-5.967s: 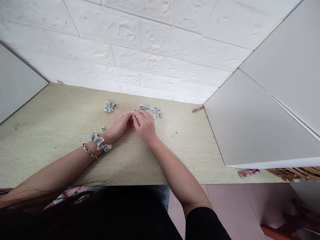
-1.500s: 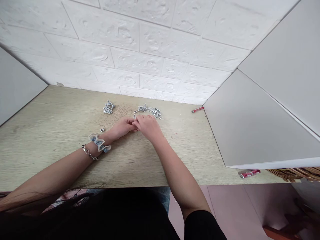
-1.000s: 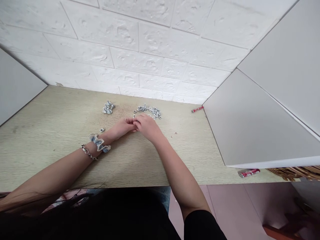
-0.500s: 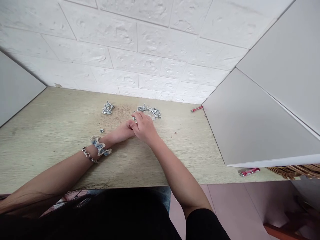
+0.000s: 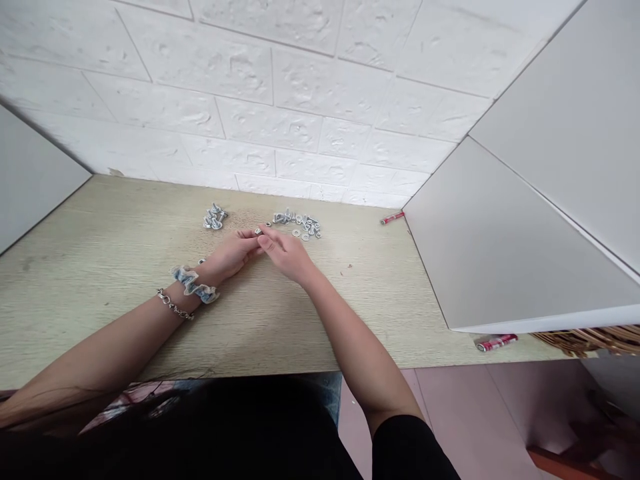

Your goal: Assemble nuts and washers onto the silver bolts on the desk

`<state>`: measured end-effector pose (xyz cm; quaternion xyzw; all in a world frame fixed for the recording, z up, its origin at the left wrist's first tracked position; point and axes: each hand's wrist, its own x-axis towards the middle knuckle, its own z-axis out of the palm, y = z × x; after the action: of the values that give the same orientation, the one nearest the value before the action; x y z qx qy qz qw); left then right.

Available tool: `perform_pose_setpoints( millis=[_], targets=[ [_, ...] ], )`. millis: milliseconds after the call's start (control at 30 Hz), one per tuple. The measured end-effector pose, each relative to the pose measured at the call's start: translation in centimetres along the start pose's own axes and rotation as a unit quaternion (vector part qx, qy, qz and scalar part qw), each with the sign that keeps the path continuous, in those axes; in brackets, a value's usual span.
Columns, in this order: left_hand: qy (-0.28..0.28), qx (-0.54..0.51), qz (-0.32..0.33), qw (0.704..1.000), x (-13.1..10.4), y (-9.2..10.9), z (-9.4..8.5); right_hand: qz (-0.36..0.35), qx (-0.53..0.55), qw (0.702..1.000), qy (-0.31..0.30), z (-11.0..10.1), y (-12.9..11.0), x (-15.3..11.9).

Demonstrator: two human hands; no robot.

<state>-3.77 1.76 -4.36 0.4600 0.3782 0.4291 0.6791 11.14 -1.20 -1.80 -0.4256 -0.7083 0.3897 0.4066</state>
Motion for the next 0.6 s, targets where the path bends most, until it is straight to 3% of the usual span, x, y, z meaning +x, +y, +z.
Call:
perform_pose_setpoints(
  millis=[133, 233, 300, 467, 600],
  targets=[
    [0.001, 0.028, -0.011, 1.000, 0.0, 0.2, 0.0, 0.014, 0.090, 0.992, 0.083, -0.7, -0.5, 0.1],
    [-0.033, 0.079, -0.005, 0.996, -0.3, 0.4, 0.4, 0.007, 0.065, 0.986, 0.156, -0.7, -0.6, 0.1],
    [-0.066, 0.102, -0.003, 0.993, -0.6, 0.5, 0.8, -0.022, 0.027, 0.984, 0.172, -0.5, -0.5, 0.1],
    [-0.164, 0.173, 0.022, 0.971, -1.5, 0.6, 2.0, -0.063, -0.055, 0.989, 0.124, 0.5, -0.2, 0.1],
    [-0.164, 0.239, 0.082, 0.954, -1.7, 0.4, 2.5, -0.048, -0.099, 0.993, 0.036, 1.0, -0.2, -0.2]
  ],
)
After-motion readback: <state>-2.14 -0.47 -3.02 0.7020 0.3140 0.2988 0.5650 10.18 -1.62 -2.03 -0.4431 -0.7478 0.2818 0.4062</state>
